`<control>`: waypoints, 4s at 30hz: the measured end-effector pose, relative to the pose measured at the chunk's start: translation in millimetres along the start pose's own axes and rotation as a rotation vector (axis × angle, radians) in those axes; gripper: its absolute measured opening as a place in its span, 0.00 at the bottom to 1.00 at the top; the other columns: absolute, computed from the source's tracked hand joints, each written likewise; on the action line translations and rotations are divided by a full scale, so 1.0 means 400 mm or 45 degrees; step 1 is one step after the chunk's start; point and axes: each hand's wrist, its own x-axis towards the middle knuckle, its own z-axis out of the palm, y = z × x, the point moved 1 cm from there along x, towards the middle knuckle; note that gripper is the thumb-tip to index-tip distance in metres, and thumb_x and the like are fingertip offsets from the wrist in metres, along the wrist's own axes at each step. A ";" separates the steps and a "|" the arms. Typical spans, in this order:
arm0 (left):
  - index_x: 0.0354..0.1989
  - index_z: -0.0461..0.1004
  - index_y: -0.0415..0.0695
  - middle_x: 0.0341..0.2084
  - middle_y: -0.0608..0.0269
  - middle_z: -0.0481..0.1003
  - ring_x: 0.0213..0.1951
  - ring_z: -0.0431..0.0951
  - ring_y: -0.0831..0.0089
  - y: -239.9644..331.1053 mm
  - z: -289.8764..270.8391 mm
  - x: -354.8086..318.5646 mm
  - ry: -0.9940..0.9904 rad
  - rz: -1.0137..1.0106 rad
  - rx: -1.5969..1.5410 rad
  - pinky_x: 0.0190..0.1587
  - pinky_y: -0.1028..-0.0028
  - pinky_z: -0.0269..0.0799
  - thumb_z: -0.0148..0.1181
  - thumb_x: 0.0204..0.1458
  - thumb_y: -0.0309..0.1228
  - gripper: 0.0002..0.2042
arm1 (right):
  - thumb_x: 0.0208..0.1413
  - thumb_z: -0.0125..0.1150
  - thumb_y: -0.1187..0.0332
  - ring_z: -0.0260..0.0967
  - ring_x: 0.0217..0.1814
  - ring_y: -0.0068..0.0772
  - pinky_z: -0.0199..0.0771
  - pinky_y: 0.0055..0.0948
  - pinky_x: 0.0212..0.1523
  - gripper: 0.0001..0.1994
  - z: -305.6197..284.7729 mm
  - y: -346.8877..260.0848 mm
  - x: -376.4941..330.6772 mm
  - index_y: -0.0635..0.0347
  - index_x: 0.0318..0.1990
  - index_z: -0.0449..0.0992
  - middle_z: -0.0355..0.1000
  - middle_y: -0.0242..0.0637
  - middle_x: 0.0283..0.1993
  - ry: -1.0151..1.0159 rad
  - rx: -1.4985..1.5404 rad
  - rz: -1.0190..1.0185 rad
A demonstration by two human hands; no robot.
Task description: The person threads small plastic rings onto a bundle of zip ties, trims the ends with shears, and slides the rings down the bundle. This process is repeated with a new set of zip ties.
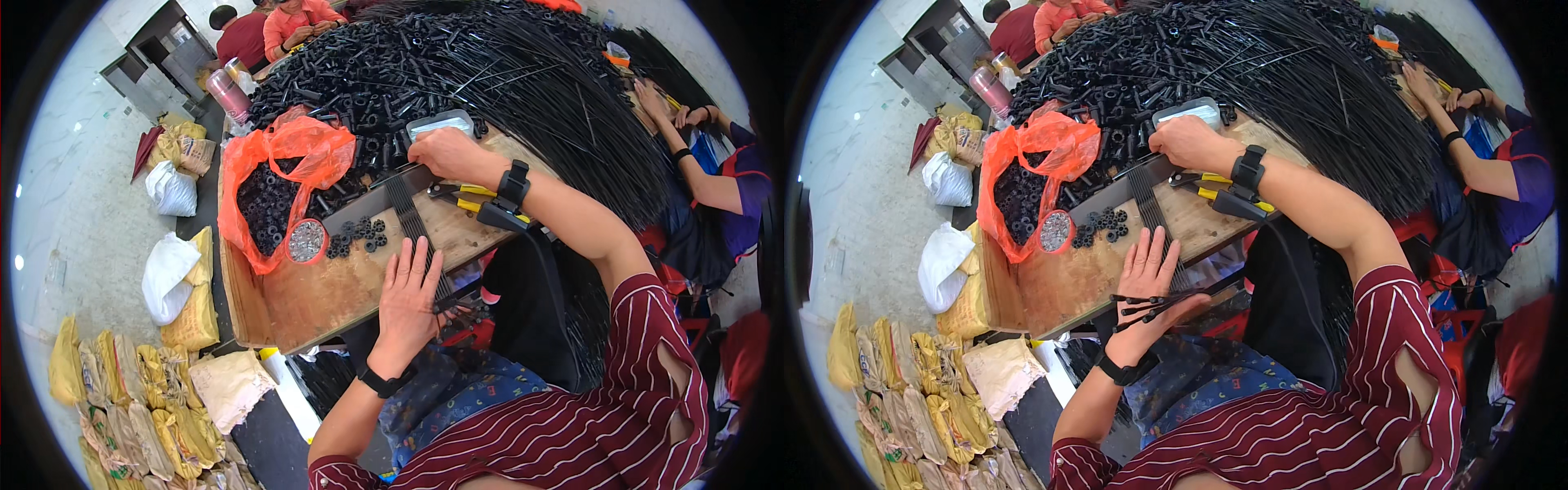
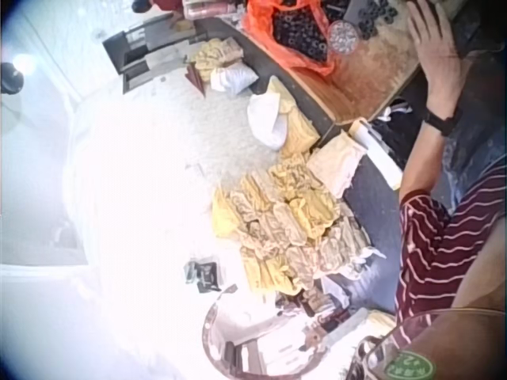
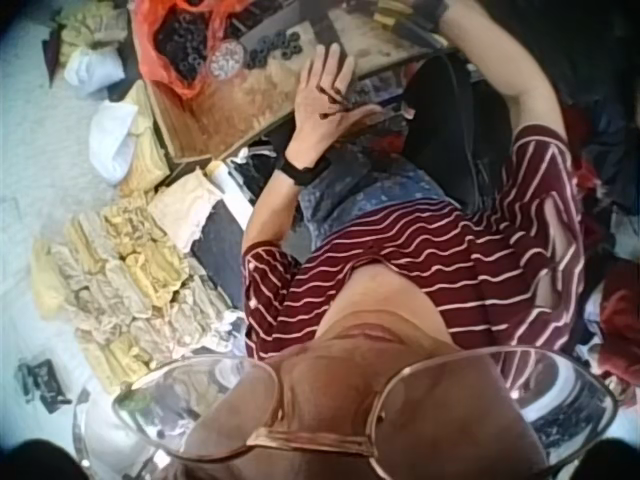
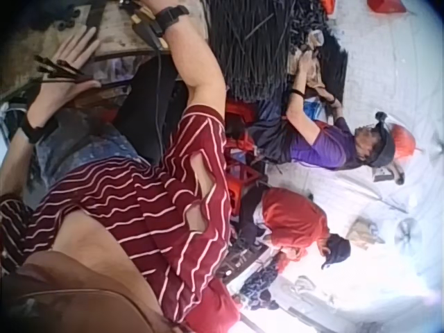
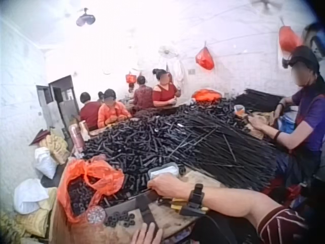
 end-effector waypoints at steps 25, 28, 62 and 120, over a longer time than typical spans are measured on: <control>0.58 0.66 0.38 0.62 0.44 0.60 0.66 0.56 0.48 -0.007 0.007 -0.003 0.037 0.006 0.042 0.65 0.54 0.52 0.65 0.40 0.57 0.42 | 0.51 0.57 0.73 0.73 0.35 0.47 0.71 0.40 0.36 0.06 -0.004 -0.018 0.017 0.60 0.33 0.79 0.74 0.40 0.31 -0.021 0.049 -0.090; 0.58 0.66 0.37 0.62 0.44 0.60 0.66 0.55 0.47 -0.008 0.011 -0.010 0.011 0.020 0.041 0.65 0.54 0.51 0.65 0.40 0.57 0.42 | 0.50 0.57 0.73 0.73 0.35 0.47 0.71 0.39 0.36 0.05 -0.007 -0.009 0.030 0.61 0.33 0.79 0.74 0.40 0.31 -0.039 0.056 -0.094; 0.60 0.64 0.39 0.63 0.45 0.60 0.66 0.55 0.48 -0.010 0.008 -0.006 0.030 0.007 0.004 0.66 0.54 0.51 0.66 0.41 0.55 0.41 | 0.47 0.57 0.74 0.75 0.35 0.49 0.73 0.43 0.36 0.09 -0.006 -0.009 0.029 0.58 0.37 0.80 0.76 0.48 0.30 0.046 0.102 -0.081; 0.46 0.77 0.36 0.35 0.60 0.81 0.39 0.79 0.79 0.024 -0.300 0.139 0.327 -0.325 -1.523 0.44 0.80 0.73 0.60 0.55 0.24 0.11 | 0.49 0.63 0.76 0.72 0.32 0.38 0.71 0.31 0.32 0.06 -0.408 -0.342 -0.187 0.61 0.36 0.78 0.73 0.38 0.32 0.257 0.377 -0.028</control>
